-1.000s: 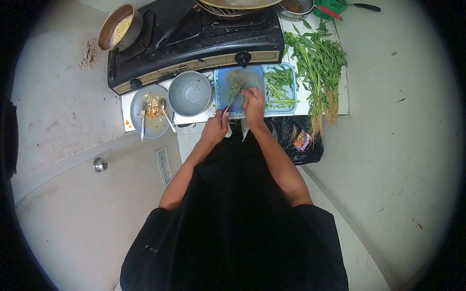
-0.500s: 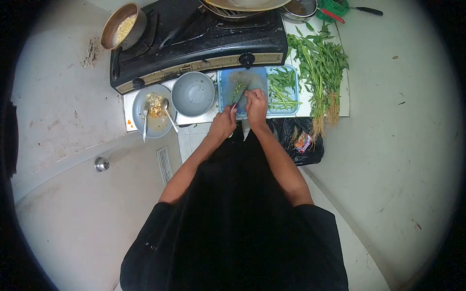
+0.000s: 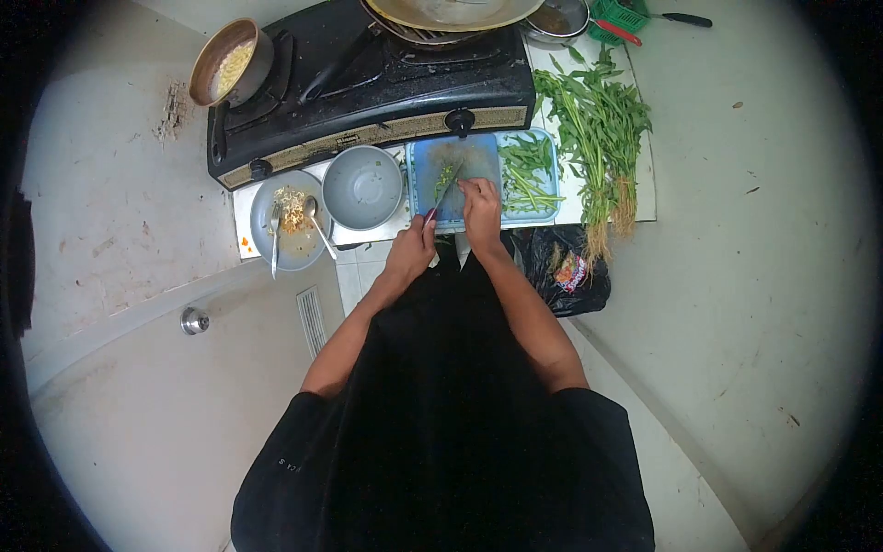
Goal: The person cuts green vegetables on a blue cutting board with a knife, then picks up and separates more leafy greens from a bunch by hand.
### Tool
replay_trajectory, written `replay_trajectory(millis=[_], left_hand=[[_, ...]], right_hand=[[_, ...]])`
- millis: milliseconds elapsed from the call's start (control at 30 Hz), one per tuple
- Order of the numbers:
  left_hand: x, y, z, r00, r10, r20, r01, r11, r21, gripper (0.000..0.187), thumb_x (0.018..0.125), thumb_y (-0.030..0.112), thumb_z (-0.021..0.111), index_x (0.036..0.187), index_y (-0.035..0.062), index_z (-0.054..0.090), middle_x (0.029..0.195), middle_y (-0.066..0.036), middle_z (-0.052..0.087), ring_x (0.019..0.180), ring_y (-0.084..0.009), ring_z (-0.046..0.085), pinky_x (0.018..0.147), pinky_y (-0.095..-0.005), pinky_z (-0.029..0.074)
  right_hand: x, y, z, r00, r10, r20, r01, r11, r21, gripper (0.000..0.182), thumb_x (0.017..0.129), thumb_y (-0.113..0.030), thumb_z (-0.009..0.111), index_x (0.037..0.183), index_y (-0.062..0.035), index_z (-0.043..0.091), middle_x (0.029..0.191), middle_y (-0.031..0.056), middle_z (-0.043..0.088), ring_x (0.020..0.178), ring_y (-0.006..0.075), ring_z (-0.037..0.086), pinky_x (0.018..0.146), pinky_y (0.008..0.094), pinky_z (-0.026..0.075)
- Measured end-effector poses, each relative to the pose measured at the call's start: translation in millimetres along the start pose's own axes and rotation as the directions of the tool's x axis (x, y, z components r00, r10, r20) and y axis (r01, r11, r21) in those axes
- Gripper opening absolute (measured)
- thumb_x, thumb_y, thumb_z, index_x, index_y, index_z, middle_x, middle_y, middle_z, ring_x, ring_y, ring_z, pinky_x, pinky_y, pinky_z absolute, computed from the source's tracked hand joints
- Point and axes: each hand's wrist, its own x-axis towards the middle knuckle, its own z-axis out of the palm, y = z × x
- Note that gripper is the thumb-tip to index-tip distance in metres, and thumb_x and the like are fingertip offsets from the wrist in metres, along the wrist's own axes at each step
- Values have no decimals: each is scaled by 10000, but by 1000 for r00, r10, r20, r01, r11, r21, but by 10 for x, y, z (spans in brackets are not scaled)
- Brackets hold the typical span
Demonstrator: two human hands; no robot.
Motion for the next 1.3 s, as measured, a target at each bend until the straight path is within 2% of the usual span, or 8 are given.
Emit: replay_trajectory(millis=[200, 600, 667, 800, 933, 1133, 1200, 1300], left_hand=[[-29, 22, -16, 999, 49, 23, -49, 999, 0, 348, 1042, 321, 446, 1078, -19, 508, 744, -337, 643, 745, -551, 634, 682, -627, 502], [241, 137, 90, 1000, 18, 21, -18, 1000, 3, 344, 1044, 308, 437, 1070, -25, 521, 773, -345, 643, 776, -561, 626, 693, -636, 497], [132, 117, 67, 1000, 28, 8, -28, 1000, 4, 344, 1044, 308, 436, 1072, -25, 520, 771, -347, 642, 774, -559, 628, 694, -637, 498], [-93, 16, -9, 999, 11, 31, -12, 999, 40, 347, 1043, 313, 435, 1085, -23, 513, 758, -358, 635, 766, -557, 633, 699, -641, 499], [-46, 36, 5, 1000, 5, -9, -5, 998, 56, 353, 1043, 319, 437, 1100, -22, 507, 755, -364, 633, 763, -555, 637, 700, -643, 498], [2, 149, 0, 1000, -31, 2, 31, 999, 15, 353, 1043, 326, 438, 1118, -10, 514, 780, -360, 641, 790, -560, 635, 710, -642, 497], [-32, 166, -16, 999, -27, 39, 29, 998, -58, 355, 1044, 333, 434, 1120, -5, 516, 795, -361, 642, 809, -568, 628, 721, -645, 491], [-24, 166, -1, 998, -38, 55, 40, 998, -51, 363, 1046, 338, 430, 1125, -6, 515, 804, -364, 642, 816, -572, 624, 723, -646, 486]], right_hand=[[0, 31, 13, 1000, 4, 15, -3, 999, -37, 255, 805, 114, 628, 1010, 2, 731, 956, 148, 667, 909, 339, 628, 809, 409, 520], [2, 30, 8, 999, -31, 11, 32, 999, -37, 219, 802, 99, 642, 984, 10, 724, 965, 158, 668, 923, 349, 636, 816, 412, 519], [5, 28, 17, 1000, -20, 8, 20, 999, -30, 240, 778, 95, 626, 979, -2, 714, 959, 150, 664, 916, 350, 627, 818, 436, 509], [-3, 58, 9, 999, -47, -20, 46, 998, -32, 222, 790, 94, 627, 972, 0, 713, 965, 155, 671, 912, 355, 634, 813, 436, 513], [-2, 73, 9, 999, -40, -7, 40, 999, 25, 200, 806, 83, 634, 971, 3, 713, 969, 155, 674, 912, 358, 640, 815, 430, 516], [-8, 39, -27, 999, -33, 10, 33, 999, 4, 192, 816, 67, 638, 980, 2, 715, 968, 153, 672, 912, 358, 640, 814, 432, 517], [-26, 21, -43, 999, -32, 22, 31, 999, 3, 191, 821, 64, 636, 983, 1, 715, 969, 152, 672, 912, 358, 640, 812, 433, 518], [-1, 27, -62, 998, -55, 25, 55, 998, -13, 209, 822, 109, 619, 986, 18, 712, 1002, 160, 670, 925, 351, 641, 820, 415, 528]])
